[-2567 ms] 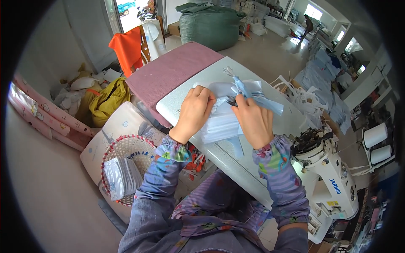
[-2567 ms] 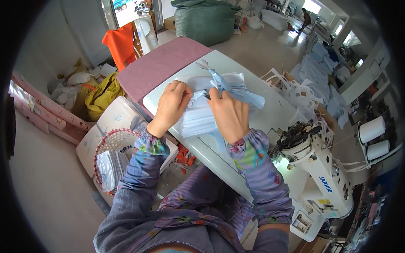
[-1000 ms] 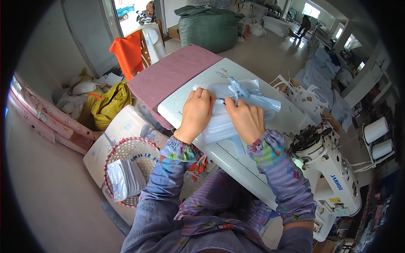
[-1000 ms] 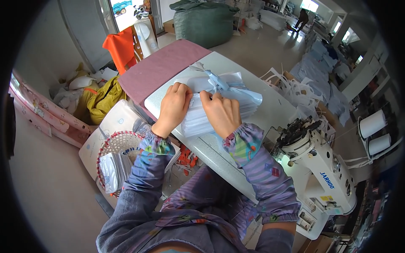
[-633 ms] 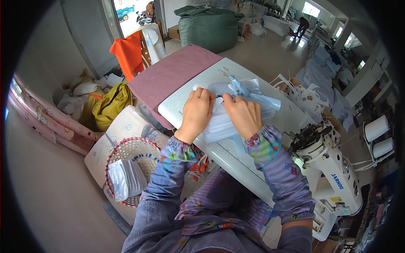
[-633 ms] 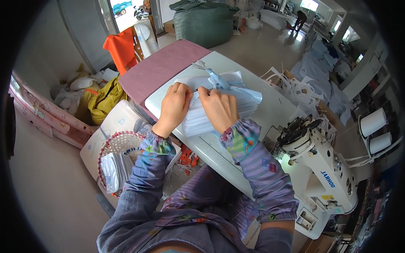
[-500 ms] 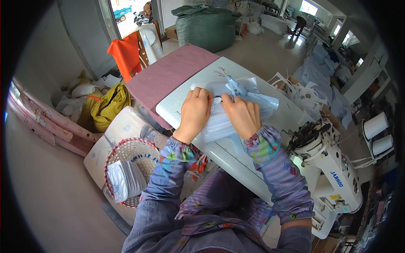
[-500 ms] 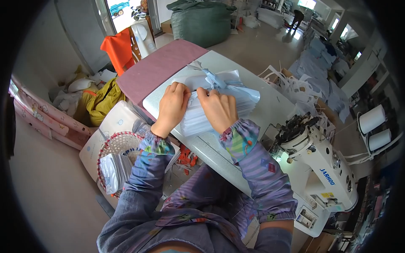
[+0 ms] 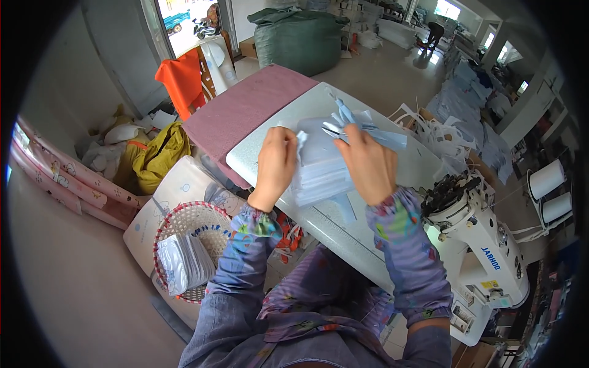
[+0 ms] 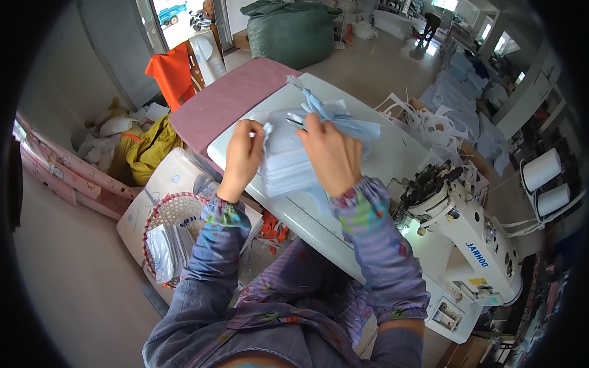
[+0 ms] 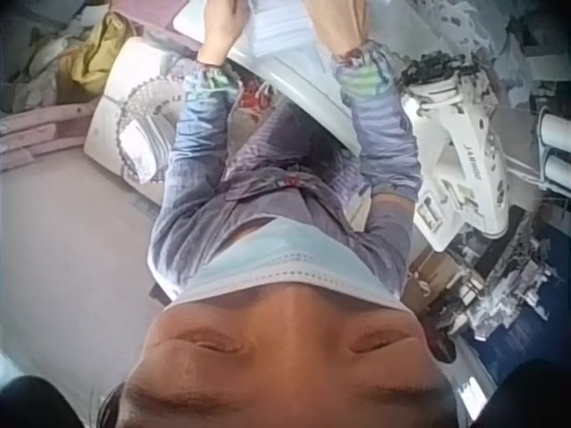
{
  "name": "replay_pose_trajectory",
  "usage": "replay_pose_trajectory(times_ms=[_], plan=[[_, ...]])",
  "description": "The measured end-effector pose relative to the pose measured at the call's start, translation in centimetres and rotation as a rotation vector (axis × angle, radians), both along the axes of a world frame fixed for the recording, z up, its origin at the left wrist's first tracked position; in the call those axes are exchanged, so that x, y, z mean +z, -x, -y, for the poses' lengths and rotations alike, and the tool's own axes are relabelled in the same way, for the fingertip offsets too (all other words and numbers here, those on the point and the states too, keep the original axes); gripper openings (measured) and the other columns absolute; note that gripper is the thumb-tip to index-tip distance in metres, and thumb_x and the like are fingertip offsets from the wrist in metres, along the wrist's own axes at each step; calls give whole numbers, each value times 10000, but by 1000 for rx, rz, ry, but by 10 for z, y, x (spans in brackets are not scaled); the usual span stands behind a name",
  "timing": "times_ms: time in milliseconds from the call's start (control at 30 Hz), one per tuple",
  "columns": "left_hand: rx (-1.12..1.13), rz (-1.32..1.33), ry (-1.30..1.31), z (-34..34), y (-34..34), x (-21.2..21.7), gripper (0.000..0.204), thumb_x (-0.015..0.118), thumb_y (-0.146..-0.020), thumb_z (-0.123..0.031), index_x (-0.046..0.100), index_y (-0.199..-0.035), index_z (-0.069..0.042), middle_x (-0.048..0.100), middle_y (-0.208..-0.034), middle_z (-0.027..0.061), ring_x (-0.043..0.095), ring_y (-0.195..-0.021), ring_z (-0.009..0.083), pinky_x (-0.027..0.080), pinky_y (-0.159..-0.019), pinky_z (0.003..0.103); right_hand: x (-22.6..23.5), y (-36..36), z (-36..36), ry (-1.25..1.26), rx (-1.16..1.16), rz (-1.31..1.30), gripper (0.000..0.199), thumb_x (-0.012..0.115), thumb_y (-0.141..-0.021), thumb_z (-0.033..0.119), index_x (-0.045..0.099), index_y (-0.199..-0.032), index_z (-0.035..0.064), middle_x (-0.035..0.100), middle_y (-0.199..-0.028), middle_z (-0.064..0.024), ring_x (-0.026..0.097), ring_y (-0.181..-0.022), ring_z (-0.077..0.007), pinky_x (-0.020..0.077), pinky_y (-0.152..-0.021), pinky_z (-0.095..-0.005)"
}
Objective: Sewing fabric pouches using an industrial sewing machine and bundling the finished products.
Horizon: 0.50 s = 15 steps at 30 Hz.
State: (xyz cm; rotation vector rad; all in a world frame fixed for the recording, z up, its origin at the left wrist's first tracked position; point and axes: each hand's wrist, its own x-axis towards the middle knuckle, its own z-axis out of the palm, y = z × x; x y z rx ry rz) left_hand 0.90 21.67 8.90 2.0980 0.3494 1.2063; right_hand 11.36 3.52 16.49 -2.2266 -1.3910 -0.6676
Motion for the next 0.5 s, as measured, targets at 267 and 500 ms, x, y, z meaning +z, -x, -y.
replay_pose_trajectory(times_ms=[267,500], plan=[[469,-130,23,-60,102,-139,200,606,-982,11,586,-1181,1,613,-1084,141,620,-973,262,502,-903,376,-71,62,222,-208,-379,-445,194,700,-993,101,597,-1133,15,643,-796,-150,659,-656,-223,505,-619,-362],[255,-57,-158,11,73,0,278,641,-921,21,682,-1193,-19,661,-1235,182,603,-1188,390,472,-1021,458,-141,58,334,229,-780,-112,299,726,-943,137,648,-1213,36,635,-1207,-195,652,-999,-390,533,-835,-482]])
